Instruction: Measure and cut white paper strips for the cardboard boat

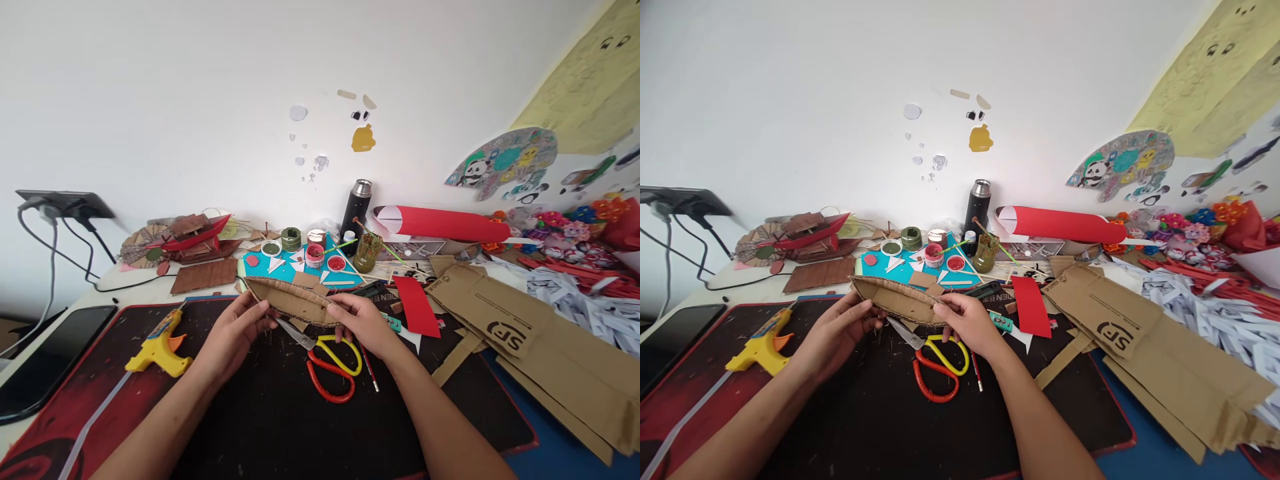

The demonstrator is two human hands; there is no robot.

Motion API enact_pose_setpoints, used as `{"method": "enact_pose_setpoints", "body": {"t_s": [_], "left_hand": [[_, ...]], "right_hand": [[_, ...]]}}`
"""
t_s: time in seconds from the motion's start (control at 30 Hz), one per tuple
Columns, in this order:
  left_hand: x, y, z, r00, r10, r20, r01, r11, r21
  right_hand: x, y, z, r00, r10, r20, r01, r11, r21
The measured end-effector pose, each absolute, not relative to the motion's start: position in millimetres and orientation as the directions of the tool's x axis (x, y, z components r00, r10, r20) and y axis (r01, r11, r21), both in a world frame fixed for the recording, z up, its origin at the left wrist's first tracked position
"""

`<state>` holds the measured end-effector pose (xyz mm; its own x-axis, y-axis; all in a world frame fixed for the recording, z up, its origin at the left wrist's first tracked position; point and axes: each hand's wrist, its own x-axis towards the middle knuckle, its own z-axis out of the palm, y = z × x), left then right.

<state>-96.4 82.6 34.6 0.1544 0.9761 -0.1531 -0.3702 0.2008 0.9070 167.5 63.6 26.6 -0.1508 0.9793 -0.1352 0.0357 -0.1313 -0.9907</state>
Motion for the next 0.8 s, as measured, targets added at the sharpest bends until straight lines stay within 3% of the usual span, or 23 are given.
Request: {"method": "enact_pose_setpoints", "body": {"t_s": [0.23,0.5,0.8], "left_hand": [[-90.2,78.4,34.2,0.152,0.969,-0.196,-0.335,0.238,0.912],[-92.5,77.6,29.8,0.165,0.977,-0.137,-0.210,0.170,0.963],[-92.4,78.7,29.0,0.172,0.977,-0.127,-0.184,0.159,0.970]], "right_hand": [[164.9,63.5,23.1,-0.206,0.966,-0.153,0.059,-0.144,-0.988],[166.1,63.7,19.4,-0.217,0.958,-0.188,0.119,-0.165,-0.979],[166.9,62.7,23.7,-0.205,0.965,-0.163,0.149,-0.134,-0.980]]}}
